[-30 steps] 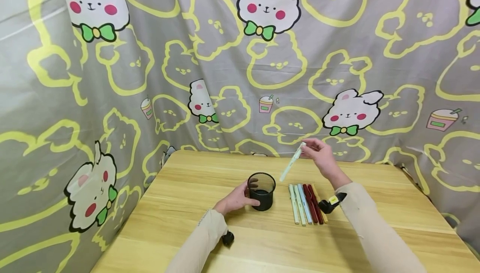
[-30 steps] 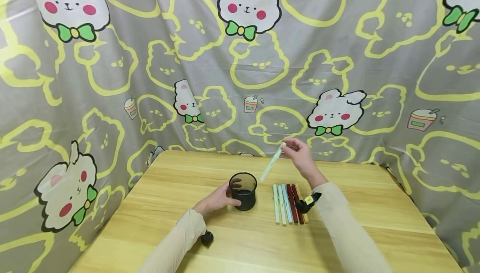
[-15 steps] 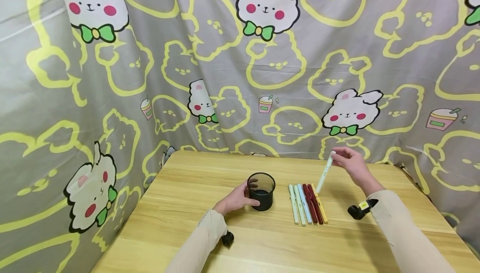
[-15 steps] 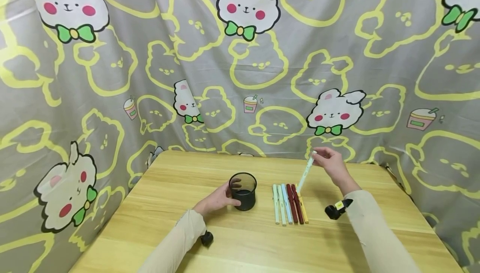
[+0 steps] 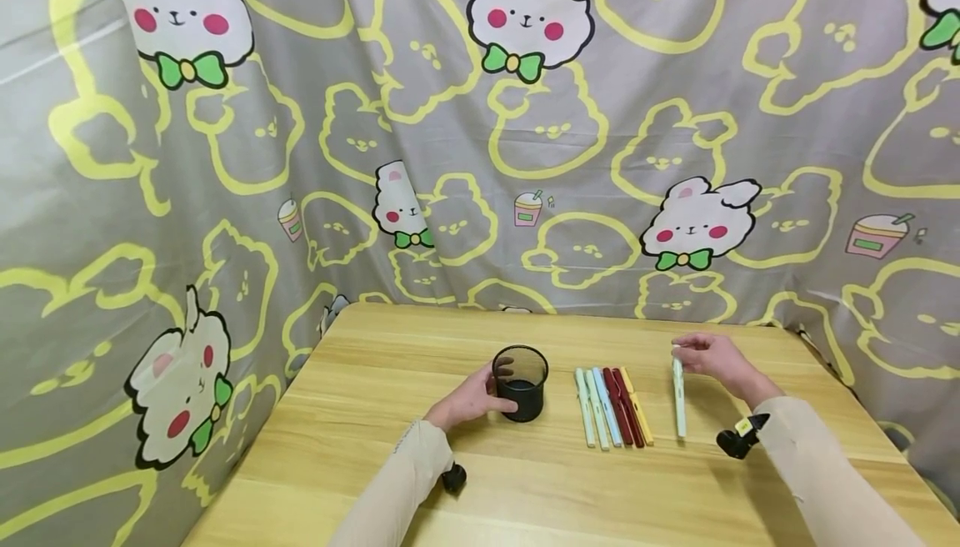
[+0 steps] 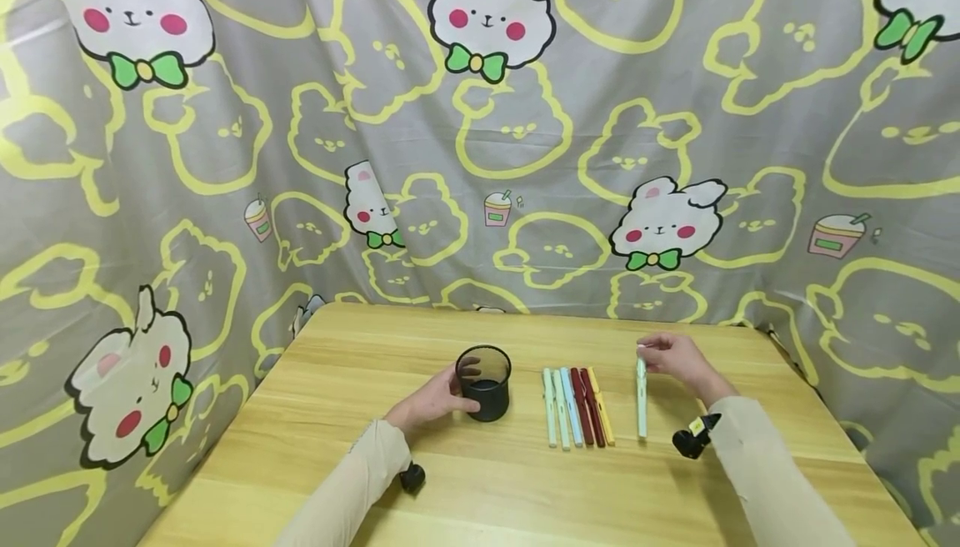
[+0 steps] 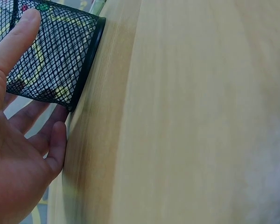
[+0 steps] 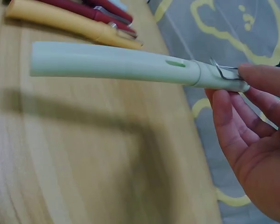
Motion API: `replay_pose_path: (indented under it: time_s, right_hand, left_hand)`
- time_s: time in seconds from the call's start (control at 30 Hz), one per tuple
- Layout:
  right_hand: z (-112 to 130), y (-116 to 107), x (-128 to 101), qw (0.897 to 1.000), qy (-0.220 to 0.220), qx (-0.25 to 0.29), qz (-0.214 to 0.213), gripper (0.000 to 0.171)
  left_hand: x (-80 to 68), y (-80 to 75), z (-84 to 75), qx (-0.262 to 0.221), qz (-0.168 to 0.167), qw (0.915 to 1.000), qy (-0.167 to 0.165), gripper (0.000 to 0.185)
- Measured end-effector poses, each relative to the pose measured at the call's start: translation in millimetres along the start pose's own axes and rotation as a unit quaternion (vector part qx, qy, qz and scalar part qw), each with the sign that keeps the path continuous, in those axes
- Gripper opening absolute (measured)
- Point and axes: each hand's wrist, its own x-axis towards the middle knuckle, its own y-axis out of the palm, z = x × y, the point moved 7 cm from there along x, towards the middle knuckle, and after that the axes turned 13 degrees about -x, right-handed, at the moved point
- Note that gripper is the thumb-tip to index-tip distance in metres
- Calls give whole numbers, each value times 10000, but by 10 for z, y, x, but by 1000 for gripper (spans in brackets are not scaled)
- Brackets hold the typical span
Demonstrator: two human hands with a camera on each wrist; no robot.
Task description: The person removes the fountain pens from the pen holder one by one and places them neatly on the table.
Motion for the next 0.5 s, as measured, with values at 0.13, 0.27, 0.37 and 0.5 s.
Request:
replay_pose_path:
  time_s: [0.13, 0.27, 0.37, 0.5]
  right_hand:
    - [-116, 80, 24, 9998, 45, -101, 163, 48]
    - [-174, 175, 76, 9996, 82, -181, 216, 51]
    - [-179, 244, 117, 9993, 100, -304, 187, 50]
    - [-169, 329, 166, 9988, 135, -455, 142, 48]
  left_hand:
    - [-3, 5, 1, -46, 43, 10000, -10, 78]
    - [-6, -1, -7, 12, 29, 10000, 10, 77]
    - [-10, 0, -5, -11, 31, 10000, -9, 77]
    - [-12, 2, -8, -29, 9, 10000, -23, 77]
